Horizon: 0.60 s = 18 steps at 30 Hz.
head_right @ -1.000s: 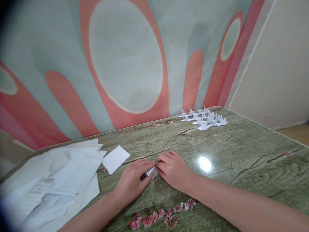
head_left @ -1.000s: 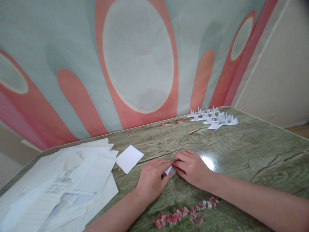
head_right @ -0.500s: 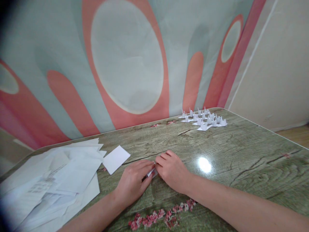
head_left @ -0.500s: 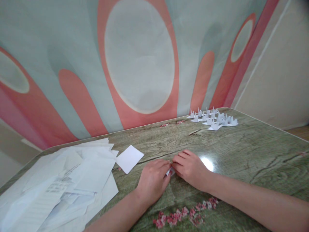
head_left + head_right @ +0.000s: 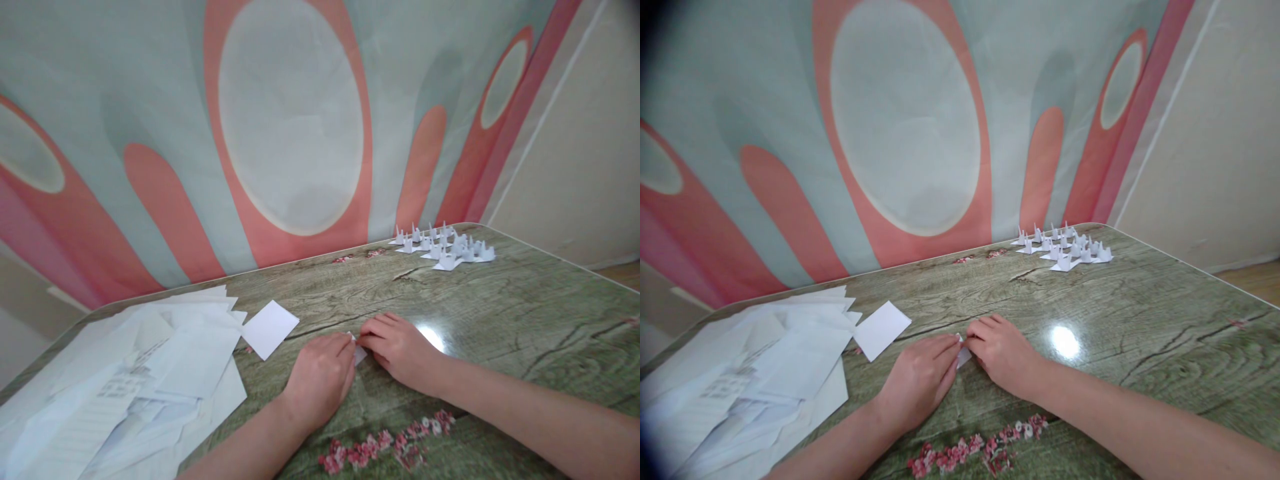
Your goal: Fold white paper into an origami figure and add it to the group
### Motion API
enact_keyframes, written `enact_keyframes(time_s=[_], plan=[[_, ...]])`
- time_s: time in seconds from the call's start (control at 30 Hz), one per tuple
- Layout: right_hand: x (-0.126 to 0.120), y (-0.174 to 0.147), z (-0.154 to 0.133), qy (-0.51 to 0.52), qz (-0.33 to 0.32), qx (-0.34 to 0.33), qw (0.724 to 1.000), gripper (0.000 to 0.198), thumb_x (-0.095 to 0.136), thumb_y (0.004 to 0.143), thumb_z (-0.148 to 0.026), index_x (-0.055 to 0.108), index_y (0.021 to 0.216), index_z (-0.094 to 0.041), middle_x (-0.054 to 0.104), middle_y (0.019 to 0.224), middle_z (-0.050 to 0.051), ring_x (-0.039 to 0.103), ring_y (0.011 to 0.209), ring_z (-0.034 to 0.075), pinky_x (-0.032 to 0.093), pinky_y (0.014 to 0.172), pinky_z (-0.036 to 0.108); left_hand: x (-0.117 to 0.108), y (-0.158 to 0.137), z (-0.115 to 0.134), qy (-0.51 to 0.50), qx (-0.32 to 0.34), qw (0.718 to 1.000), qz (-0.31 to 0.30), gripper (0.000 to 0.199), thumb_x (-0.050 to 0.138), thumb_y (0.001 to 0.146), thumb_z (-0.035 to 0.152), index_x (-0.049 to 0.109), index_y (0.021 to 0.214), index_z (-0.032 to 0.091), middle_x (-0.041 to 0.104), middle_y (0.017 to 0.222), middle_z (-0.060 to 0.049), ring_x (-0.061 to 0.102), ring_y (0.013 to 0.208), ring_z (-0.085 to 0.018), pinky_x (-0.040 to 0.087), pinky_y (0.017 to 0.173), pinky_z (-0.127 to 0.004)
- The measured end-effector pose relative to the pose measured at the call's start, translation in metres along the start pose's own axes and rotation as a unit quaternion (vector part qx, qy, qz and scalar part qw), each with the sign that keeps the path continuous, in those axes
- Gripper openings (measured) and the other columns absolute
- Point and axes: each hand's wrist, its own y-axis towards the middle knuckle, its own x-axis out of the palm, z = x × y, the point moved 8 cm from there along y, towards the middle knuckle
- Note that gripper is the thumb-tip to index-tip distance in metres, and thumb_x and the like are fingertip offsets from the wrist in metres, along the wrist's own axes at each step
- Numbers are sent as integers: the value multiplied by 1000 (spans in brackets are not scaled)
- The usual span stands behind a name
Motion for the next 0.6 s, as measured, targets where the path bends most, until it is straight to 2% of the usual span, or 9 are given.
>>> enact_keyframes(time_s=[0.2, 0.4, 0.6], plan=[[-2, -3, 12, 67, 3, 53, 996, 28, 50, 75, -2, 65, 92, -19, 60, 88, 3, 50, 85, 16, 40, 76, 30, -1, 0, 1, -1, -11, 1000, -26, 27, 44, 85, 15, 53, 110, 16, 60, 107, -7, 55, 99, -20, 45, 90, -37], [-3, -3, 11, 79, 8, 60, 995, 31, 48, 74, 0, 66, 91, -19, 60, 87, 4, 50, 85, 17, 41, 76, 31, -1, 2, 5, 28, -3, 997, -76, 26, 44, 85, 16, 53, 109, 15, 59, 104, -8, 55, 96, -21, 45, 87, -38], [-3, -2, 9, 88, 9, 51, 995, 32, 47, 75, 0, 66, 92, -19, 60, 88, 4, 50, 84, 18, 41, 74, 31, -3, 2, 9, 40, -10, 996, -81, 30, 49, 85, 27, 52, 111, 13, 57, 110, -10, 52, 100, -24, 42, 90, -40]])
